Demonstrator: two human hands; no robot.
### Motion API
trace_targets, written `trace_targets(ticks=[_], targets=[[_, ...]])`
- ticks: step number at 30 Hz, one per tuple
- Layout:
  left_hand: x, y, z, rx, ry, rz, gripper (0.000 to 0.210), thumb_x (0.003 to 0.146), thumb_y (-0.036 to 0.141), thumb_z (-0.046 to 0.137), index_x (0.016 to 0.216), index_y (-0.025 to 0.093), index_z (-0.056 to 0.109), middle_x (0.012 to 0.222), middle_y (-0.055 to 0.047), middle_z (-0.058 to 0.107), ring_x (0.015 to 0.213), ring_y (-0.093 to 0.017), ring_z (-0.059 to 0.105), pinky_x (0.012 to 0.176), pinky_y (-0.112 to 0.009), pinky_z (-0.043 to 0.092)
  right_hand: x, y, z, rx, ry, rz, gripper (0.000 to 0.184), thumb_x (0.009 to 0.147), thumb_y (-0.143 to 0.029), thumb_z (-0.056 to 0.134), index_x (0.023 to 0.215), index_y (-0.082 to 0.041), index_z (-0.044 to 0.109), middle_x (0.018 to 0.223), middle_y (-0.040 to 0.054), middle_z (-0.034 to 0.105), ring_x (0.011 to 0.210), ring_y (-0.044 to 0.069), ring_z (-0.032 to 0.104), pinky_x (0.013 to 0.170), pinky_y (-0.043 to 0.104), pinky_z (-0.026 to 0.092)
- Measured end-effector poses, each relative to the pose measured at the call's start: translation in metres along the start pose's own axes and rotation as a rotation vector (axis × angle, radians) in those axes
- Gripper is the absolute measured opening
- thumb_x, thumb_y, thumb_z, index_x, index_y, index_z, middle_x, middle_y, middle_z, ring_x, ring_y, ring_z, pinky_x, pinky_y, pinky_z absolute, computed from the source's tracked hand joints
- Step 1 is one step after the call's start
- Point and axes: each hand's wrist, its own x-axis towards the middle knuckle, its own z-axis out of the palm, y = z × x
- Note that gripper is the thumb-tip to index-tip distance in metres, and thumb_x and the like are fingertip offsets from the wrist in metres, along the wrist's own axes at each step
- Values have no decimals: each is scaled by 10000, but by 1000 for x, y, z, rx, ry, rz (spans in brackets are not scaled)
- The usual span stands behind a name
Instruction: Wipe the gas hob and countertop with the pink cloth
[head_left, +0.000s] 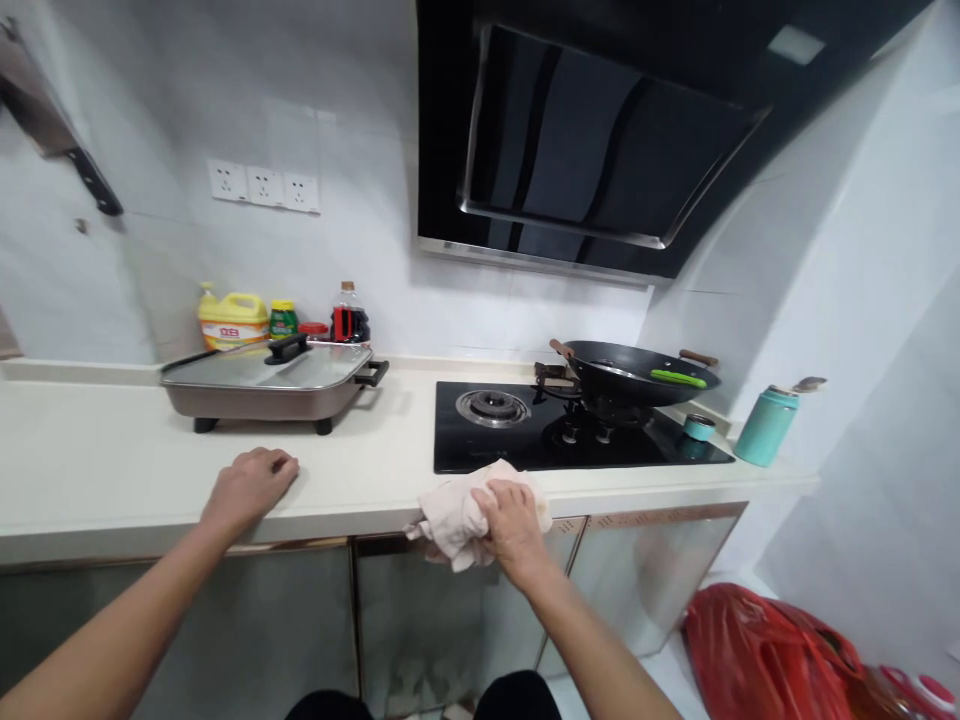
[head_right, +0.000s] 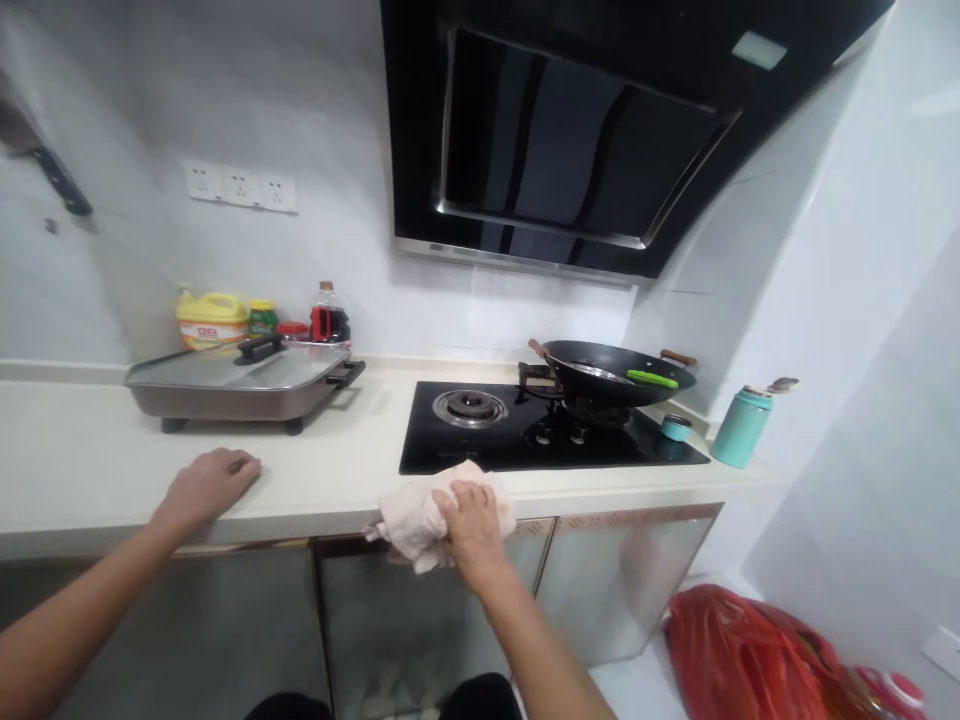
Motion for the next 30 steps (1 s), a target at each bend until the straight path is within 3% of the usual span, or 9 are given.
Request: trace_targets(ticks=[4,7,12,16,19,22,25,30], targets=[[5,-1,3,32,-40,17,495,918,496,403,1075,172,743,1264,-151,694,1157,-333,597,939,-398,450,-40,78,-21,-115,-26,126,751,683,-150,800,1377,-278,543,1444,128,549,1363,322,450,1200,590,152],[8,-4,5,39,-53,29,501,911,516,411,1074,177,741,1252,-147,697,1165,-341,590,960,-414,450,-73,147,-44,-206,-69,220,754,694,-121,714,1407,-254,505,1507,122,511,1439,307,387,1227,595,102],[12,-4,4,10,-88,-26,533,893,555,420,1084,185,753,1254,-133,702,1149,-333,597,963,-405,459,-113,257,-73,-282,-119,300,698,688,-160,643,1375,-186,523,1485,172,524,1409,317,429,1171,524,280],[9,1,1,10,-78,-30,520,896,553,427,1058,185,757,1225,-131,703,1138,-333,590,970,-420,458,-129,291,-73,-324,-62,294,660,699,-220,651,1341,-147,521,1422,220,543,1352,346,466,1123,513,334],[4,7,0,-6,-66,-47,517,921,558,415,1067,194,753,1242,-123,691,1143,-330,577,970,-437,452,-132,278,-70,-372,-22,305,669,728,-240,650,1364,-130,476,1398,231,536,1342,357,446,1134,522,308],[0,10,1,-38,-43,-44,497,943,545,418,1056,197,754,1236,-116,686,1155,-320,560,980,-437,435,-119,239,-67,-382,-33,296,655,755,-249,654,1370,-137,460,1359,222,549,1316,364,446,1124,514,303],[-1,8,4,-99,12,-28,475,954,514,430,1027,172,751,1184,-121,681,1112,-286,571,969,-401,436,-89,174,-57,-334,-60,248,600,769,-240,665,1336,-137,497,1306,218,574,1284,366,452,1097,501,312],[-13,14,6,-131,209,88,363,946,393,451,998,157,722,1092,-123,666,1107,-257,577,1040,-393,433,-18,39,-19,-195,-134,186,548,737,-213,729,1263,-143,589,1251,208,593,1143,359,491,1013,498,345]])
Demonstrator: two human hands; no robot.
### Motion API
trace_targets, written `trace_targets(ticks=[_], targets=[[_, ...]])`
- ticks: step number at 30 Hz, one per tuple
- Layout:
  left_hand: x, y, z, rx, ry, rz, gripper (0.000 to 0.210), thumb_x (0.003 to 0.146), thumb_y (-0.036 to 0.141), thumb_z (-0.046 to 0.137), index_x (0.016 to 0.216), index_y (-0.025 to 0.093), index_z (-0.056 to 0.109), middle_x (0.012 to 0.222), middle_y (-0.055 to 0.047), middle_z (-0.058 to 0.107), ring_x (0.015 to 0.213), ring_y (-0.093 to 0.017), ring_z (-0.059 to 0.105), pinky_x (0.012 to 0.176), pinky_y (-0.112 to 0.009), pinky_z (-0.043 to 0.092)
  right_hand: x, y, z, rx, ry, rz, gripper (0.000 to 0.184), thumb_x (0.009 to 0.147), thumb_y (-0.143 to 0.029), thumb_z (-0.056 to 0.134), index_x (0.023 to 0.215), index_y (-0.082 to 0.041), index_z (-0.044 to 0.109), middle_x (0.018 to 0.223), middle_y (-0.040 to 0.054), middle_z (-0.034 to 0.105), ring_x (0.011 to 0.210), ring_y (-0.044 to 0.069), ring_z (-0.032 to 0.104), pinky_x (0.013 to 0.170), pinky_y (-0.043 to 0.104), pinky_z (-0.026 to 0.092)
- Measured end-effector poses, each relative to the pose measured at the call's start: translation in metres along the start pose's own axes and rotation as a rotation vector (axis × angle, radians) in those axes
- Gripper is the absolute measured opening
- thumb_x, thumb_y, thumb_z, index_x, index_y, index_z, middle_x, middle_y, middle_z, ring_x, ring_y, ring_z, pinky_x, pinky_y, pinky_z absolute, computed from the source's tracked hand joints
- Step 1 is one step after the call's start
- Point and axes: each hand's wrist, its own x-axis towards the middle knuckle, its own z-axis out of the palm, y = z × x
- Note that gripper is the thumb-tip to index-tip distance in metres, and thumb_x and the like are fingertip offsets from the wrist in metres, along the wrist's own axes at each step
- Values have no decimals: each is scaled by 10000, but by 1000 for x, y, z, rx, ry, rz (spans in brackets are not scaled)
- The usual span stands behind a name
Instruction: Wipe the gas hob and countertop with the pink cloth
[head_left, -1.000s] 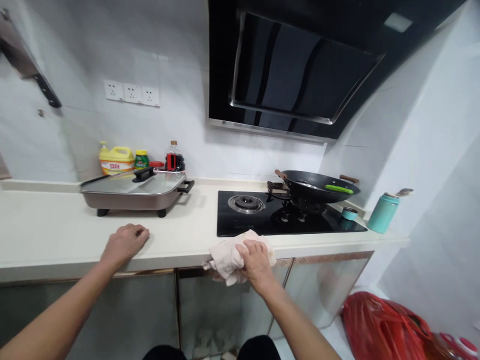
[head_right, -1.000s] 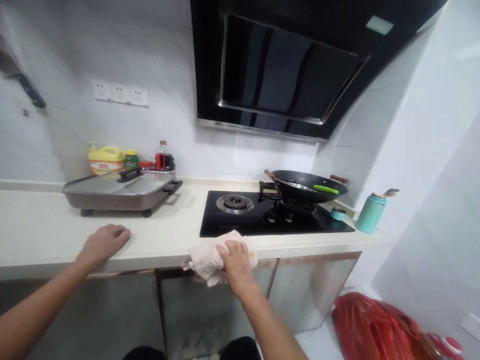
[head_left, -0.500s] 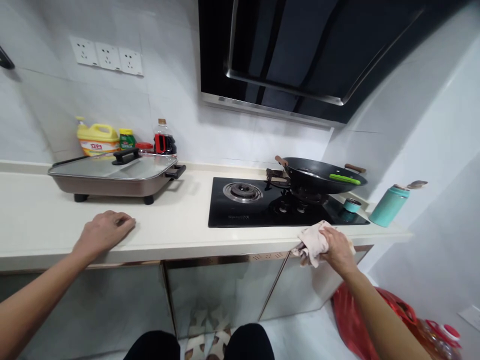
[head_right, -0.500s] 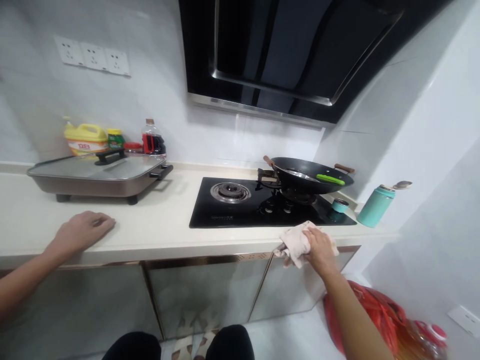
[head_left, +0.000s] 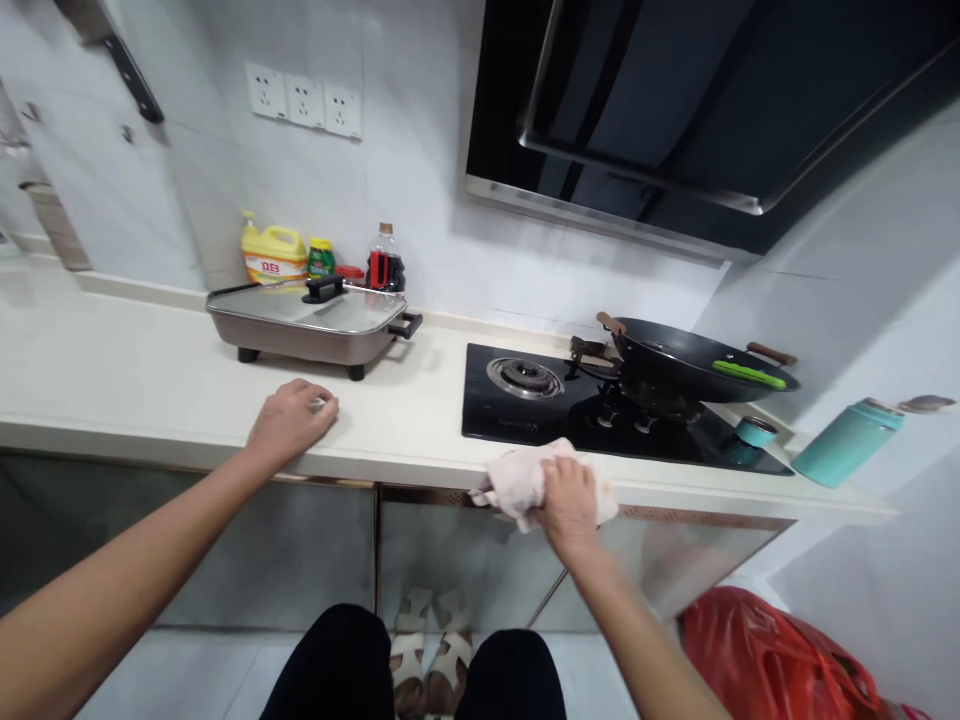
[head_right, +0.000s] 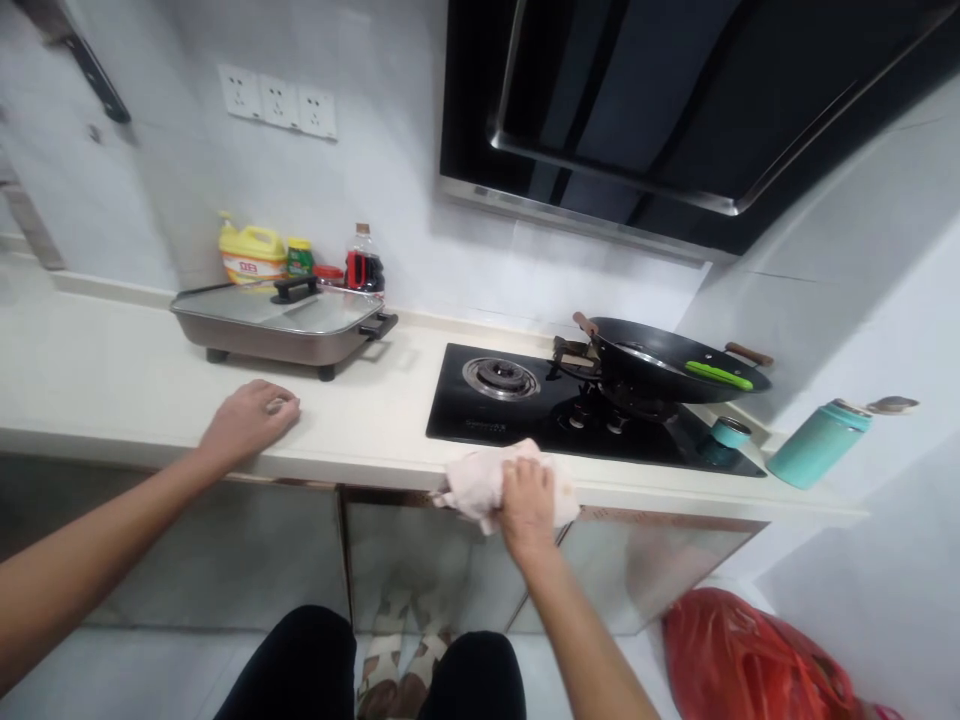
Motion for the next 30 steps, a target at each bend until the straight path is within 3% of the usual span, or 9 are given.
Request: trace_targets(ticks=[2,5,7,10,14,17,21,24,30], targets=[[-20,22,2,-49,77,109,362,936,357,459,1119,143,685,1126,-147,657,1145,-277,577,1071,-434,439,17,-53,4,49,-10,-61,465,799,-203,690,1255,-157,610,1199,191,610,1082,343,505,988,511,357],[-70,74,16,-257,122,479,442,924,351,541,1343,212,571,1349,-170,589,1296,-303,539,1125,-478,447,37,-107,9,123,10,-149,345,902,-173,570,1244,-169,623,1134,178,635,1046,328,514,980,534,373],[-106,110,35,-335,126,704,632,899,289,600,1502,310,413,1483,-151,507,1395,-295,483,1152,-489,447,44,-125,8,144,17,-199,319,946,-171,502,1240,-184,627,1123,164,649,1052,318,523,988,529,386],[-139,144,68,-313,153,825,895,834,169,623,1618,314,217,1618,-171,361,1512,-325,345,1163,-548,433,46,-129,0,160,21,-253,335,970,-172,457,1262,-192,622,1140,144,661,1082,296,540,1017,500,400],[-139,153,100,-148,223,808,973,803,67,587,1648,296,164,1679,-154,296,1534,-343,308,1124,-551,430,44,-103,-21,344,-47,-413,542,913,-247,576,1447,-188,502,1332,139,607,1235,278,520,1109,463,381],[-132,160,101,-67,82,674,944,813,150,659,1636,304,223,1709,-156,221,1544,-368,285,1131,-546,387,50,-61,-32,606,-138,-512,710,830,-307,652,1505,-222,449,1450,120,546,1326,261,499,1134,435,395],[-130,180,86,-1,-212,519,1013,755,335,783,1619,352,256,1740,-146,76,1573,-417,161,1195,-600,258,62,17,-29,605,48,-160,397,963,-356,465,1298,-242,646,1389,102,594,1289,232,547,1117,414,425],[-131,192,77,27,-312,453,1143,662,393,834,1628,310,229,1736,-179,37,1578,-447,77,1221,-638,166,63,62,-17,349,118,150,420,983,-377,390,1171,-185,712,1295,154,631,1218,283,585,1088,470,442],[-129,207,71,61,-345,480,1307,555,551,886,1624,170,237,1701,-269,125,1561,-501,58,1236,-675,52,52,74,4,217,66,230,418,968,-432,432,1161,-210,729,1296,144,631,1250,320,560,1129,514,378]])
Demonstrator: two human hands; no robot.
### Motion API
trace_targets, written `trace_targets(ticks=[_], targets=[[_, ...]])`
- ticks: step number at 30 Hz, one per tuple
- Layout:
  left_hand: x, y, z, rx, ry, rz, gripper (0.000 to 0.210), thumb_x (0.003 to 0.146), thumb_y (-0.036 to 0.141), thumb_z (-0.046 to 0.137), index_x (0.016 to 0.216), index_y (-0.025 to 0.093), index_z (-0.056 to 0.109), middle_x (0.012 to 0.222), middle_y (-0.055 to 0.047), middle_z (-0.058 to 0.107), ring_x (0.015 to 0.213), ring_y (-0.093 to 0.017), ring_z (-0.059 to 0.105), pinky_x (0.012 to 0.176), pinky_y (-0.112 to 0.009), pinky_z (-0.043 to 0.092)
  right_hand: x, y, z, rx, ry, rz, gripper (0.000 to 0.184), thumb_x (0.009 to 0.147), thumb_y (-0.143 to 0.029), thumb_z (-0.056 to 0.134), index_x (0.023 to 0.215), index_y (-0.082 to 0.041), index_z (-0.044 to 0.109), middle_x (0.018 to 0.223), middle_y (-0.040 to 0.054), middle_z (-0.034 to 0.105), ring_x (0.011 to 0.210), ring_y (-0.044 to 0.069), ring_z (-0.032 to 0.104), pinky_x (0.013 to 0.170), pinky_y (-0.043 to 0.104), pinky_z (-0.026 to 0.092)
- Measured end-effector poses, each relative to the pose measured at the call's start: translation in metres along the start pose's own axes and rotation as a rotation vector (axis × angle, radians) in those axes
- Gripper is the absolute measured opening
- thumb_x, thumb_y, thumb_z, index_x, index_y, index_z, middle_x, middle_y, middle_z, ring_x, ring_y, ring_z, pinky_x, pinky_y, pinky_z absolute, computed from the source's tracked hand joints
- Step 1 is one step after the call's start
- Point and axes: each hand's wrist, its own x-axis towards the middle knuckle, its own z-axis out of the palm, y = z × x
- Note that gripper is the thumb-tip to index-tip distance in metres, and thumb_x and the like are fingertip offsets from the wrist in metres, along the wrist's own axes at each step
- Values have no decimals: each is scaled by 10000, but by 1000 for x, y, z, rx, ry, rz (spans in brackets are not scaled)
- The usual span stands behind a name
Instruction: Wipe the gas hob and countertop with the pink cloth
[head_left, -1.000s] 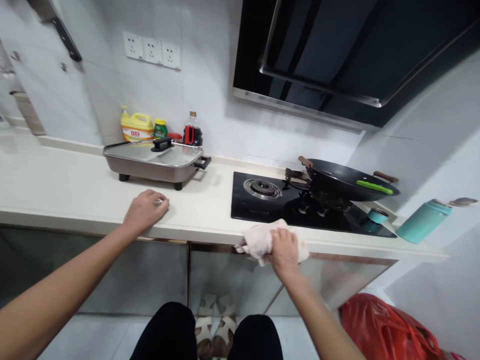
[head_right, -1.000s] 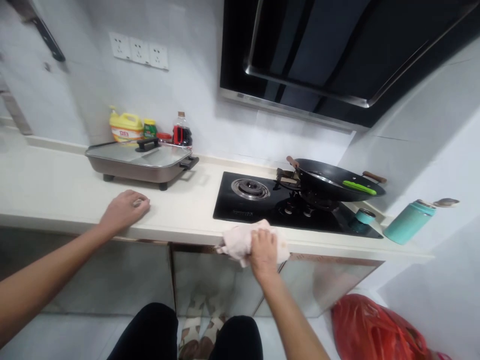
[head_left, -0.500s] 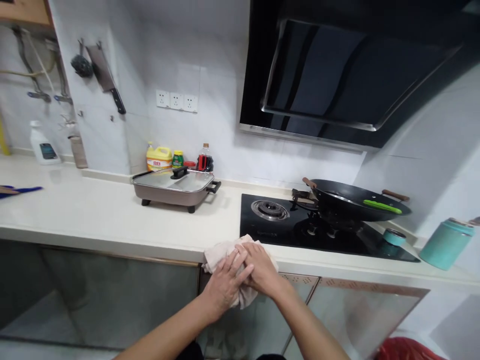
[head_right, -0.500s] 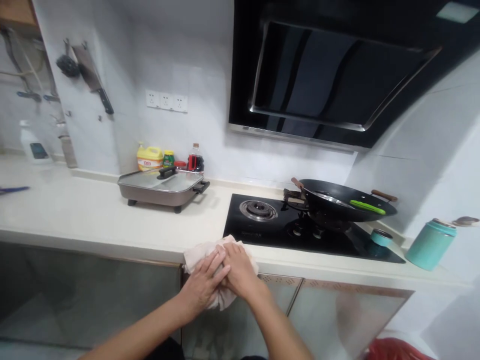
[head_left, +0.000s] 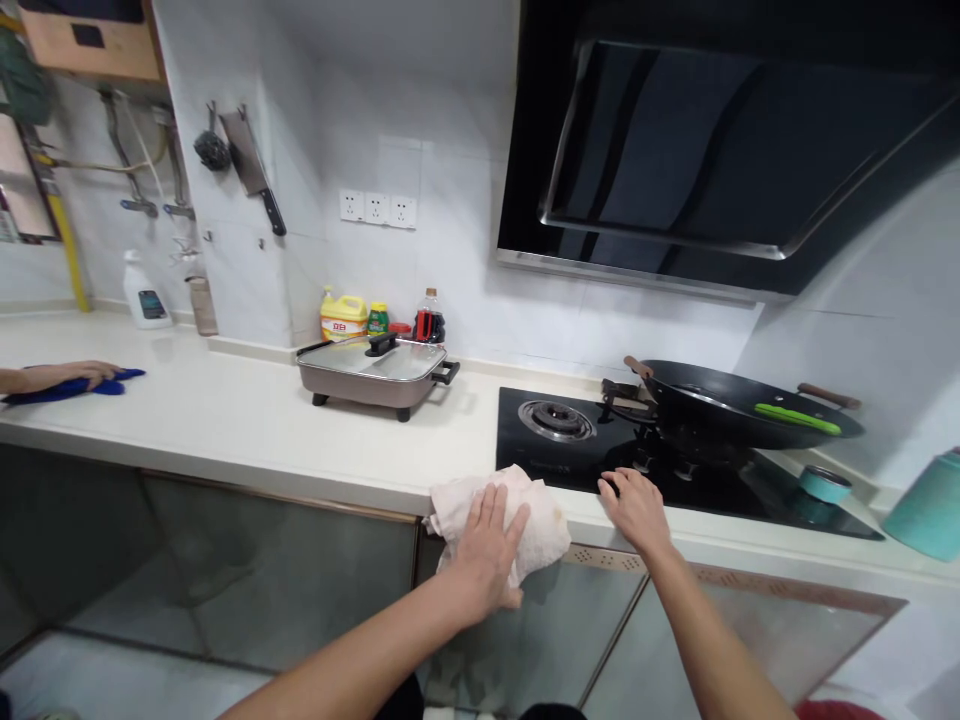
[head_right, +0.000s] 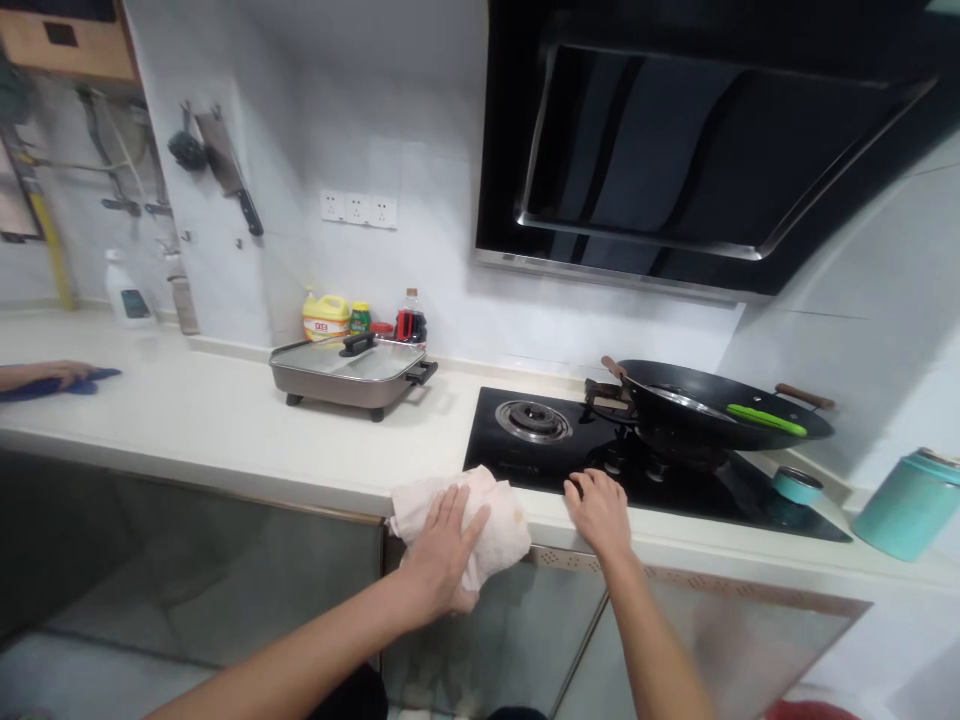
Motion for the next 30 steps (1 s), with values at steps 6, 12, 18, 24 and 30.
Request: trace_targets(ticks=[6,12,18,24,30], targets=[[22,15,-2,23,119,-80,816,797,566,766,1467,189,492,1565,-236,433,1466,-445,343,1176,-646,245,2,0,0,-60,-95,36,453,961,-510,425,1237,-257,681,1346,111,602,1301,303,527,1126,493,381],[63,62,18,178,325,184,433,1008,308,517,1440,276,504,1331,-138,618,1176,-331,566,952,-535,419,2,11,5,-84,-150,71,525,940,-611,358,1245,-302,654,1358,82,600,1260,324,543,1071,546,414],[83,80,23,265,453,354,308,1024,247,454,1286,192,606,1079,-131,639,932,-265,576,769,-432,392,4,23,11,-74,-186,74,584,913,-665,331,1261,-318,647,1354,81,601,1251,335,555,1071,545,426],[39,6,11,266,438,353,350,1006,274,496,1338,183,560,1152,-131,612,985,-263,536,812,-436,399,3,25,9,-49,-201,79,622,909,-686,302,1265,-315,653,1377,97,590,1282,341,544,1084,559,417],[-33,-114,-4,277,294,161,718,850,486,711,1461,211,452,1328,-149,568,1173,-347,501,974,-517,378,1,26,12,-56,-191,38,611,916,-657,301,1264,-305,659,1360,101,603,1250,340,564,1062,551,433]])
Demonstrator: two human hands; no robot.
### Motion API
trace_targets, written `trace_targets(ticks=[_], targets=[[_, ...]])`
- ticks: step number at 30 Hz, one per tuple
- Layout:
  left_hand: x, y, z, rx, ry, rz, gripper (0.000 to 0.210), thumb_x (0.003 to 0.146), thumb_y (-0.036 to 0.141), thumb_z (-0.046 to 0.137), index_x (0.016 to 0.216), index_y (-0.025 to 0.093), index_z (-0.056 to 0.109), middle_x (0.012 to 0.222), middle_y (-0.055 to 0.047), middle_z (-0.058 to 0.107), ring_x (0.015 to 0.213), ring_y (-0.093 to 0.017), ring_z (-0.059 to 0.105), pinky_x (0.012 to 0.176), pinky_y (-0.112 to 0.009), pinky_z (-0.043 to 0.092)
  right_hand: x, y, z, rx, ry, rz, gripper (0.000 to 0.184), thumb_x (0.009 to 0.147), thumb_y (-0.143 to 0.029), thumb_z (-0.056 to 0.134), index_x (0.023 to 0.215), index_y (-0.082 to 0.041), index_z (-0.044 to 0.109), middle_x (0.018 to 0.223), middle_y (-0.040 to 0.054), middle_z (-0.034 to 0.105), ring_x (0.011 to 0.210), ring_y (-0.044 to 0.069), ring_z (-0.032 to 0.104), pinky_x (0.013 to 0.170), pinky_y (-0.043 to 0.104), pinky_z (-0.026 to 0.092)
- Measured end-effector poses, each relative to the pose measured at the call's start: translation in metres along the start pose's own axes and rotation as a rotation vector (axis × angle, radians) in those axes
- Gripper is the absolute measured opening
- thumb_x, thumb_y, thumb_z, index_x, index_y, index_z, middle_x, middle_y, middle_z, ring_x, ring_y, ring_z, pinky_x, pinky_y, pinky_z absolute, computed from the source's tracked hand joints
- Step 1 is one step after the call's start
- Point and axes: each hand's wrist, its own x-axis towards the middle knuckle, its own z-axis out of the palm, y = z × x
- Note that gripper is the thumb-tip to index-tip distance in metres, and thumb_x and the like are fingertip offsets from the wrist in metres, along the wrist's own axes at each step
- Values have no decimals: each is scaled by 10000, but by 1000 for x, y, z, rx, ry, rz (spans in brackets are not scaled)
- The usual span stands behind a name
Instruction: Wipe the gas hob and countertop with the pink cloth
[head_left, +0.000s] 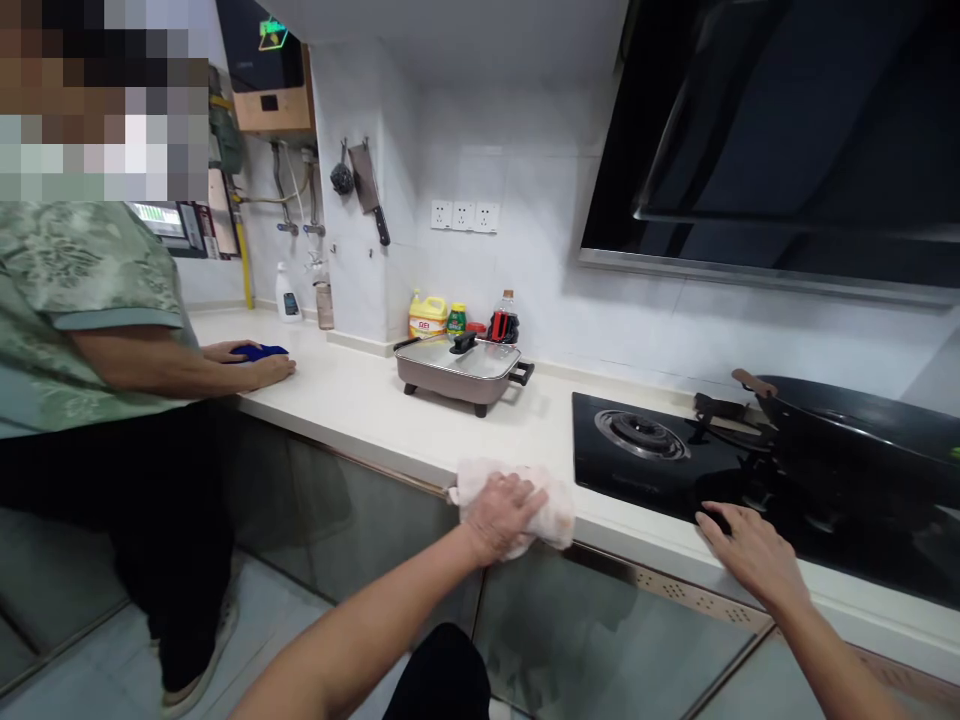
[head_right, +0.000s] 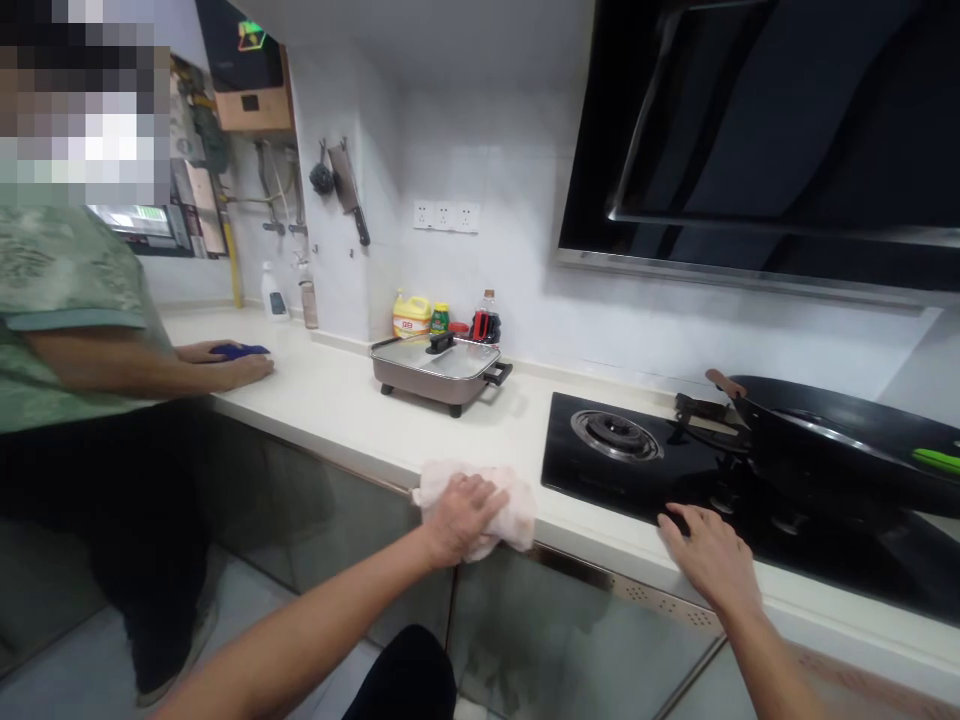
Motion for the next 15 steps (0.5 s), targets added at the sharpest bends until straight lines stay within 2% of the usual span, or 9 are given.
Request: trace_targets(ticks=[4,8,12,15], targets=[[-52,-75,-17,-8,-50,-123,693,789,498,753,1376,209,525,1282,-152,586,1167,-357,506,1026,-539,355,0,-1,2,12,9,-9,620,908,-656,304,1274,-302,658,1353,93,613,1239,338,571,1073,543,423],[-92,-133,-44,5,-158,-235,653,780,418,740,1360,207,529,1349,-155,554,1238,-357,475,1102,-521,311,-1,-4,2,16,24,16,609,898,-644,319,1277,-307,656,1348,86,613,1238,337,569,1089,541,403],[-119,-171,-66,68,-239,-386,656,741,281,729,1352,212,500,1385,-150,539,1283,-348,451,1136,-509,281,-2,-8,3,14,32,14,590,899,-621,331,1276,-299,652,1338,87,614,1243,336,563,1101,537,388],[-127,-182,-73,161,-247,-497,664,704,223,729,1327,192,502,1366,-168,544,1260,-365,460,1114,-517,299,-3,-11,2,13,46,7,586,904,-609,333,1291,-296,642,1350,83,608,1261,331,551,1115,532,373]])
